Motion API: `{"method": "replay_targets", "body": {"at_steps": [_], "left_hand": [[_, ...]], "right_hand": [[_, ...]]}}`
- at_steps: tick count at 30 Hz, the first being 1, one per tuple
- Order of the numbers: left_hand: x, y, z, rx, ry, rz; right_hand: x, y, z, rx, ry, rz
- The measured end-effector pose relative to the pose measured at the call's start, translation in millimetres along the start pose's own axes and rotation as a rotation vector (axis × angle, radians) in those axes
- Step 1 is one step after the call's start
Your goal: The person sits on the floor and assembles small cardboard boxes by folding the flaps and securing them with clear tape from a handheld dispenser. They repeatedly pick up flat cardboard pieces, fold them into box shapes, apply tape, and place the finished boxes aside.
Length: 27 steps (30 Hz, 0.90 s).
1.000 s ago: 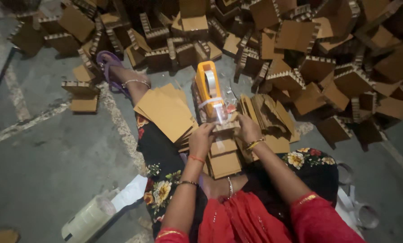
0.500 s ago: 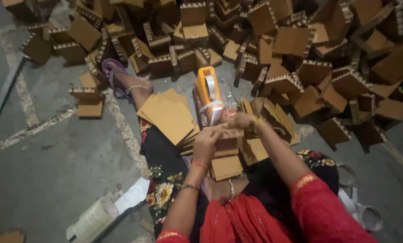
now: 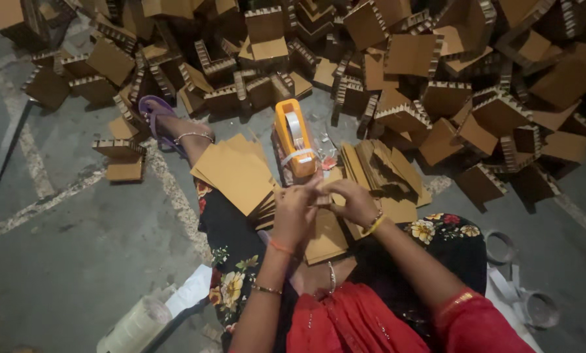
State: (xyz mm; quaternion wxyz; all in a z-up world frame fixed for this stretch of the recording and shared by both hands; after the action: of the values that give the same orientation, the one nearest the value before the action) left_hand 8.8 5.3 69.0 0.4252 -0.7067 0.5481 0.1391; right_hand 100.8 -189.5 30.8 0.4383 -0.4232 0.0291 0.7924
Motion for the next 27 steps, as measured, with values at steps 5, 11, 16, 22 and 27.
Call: {"method": "replay_targets", "body": {"at_steps": [5,11,16,22,27], "left_hand": [[31,3,42,-0.167,0.285,-0.183],[49,10,51,-0.312,0.344,-0.145],[43,12,53,-0.263,0.309,-0.159],[58,11,59,-0.288,0.259,-0.181],[64,12,62,-0.295,0.246,-0.159]], "right_hand": [[45,-2,-55,0.252,-0.309,0.079],[68,-82,-109,0.44,-0.705,-0.11],[65,-124,-64,0.513,-0.346,-0.021],[37,-16,-5,0.427,-0.372,-0.011],[49,18,-12,0.776,-0.103,0.132]]}}
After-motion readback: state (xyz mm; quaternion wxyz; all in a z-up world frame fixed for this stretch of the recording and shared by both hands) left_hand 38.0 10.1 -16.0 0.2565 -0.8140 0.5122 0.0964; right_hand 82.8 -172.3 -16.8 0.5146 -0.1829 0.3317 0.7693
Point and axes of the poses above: each hand's wrist, its own y-axis away from the middle knuckle, its own x-axis out of the palm, z = x × y, the point moved 1 cm from there along -y, towards the middle knuckle, and after that the axes turned 3 degrees about -z, right-handed, at the moved point
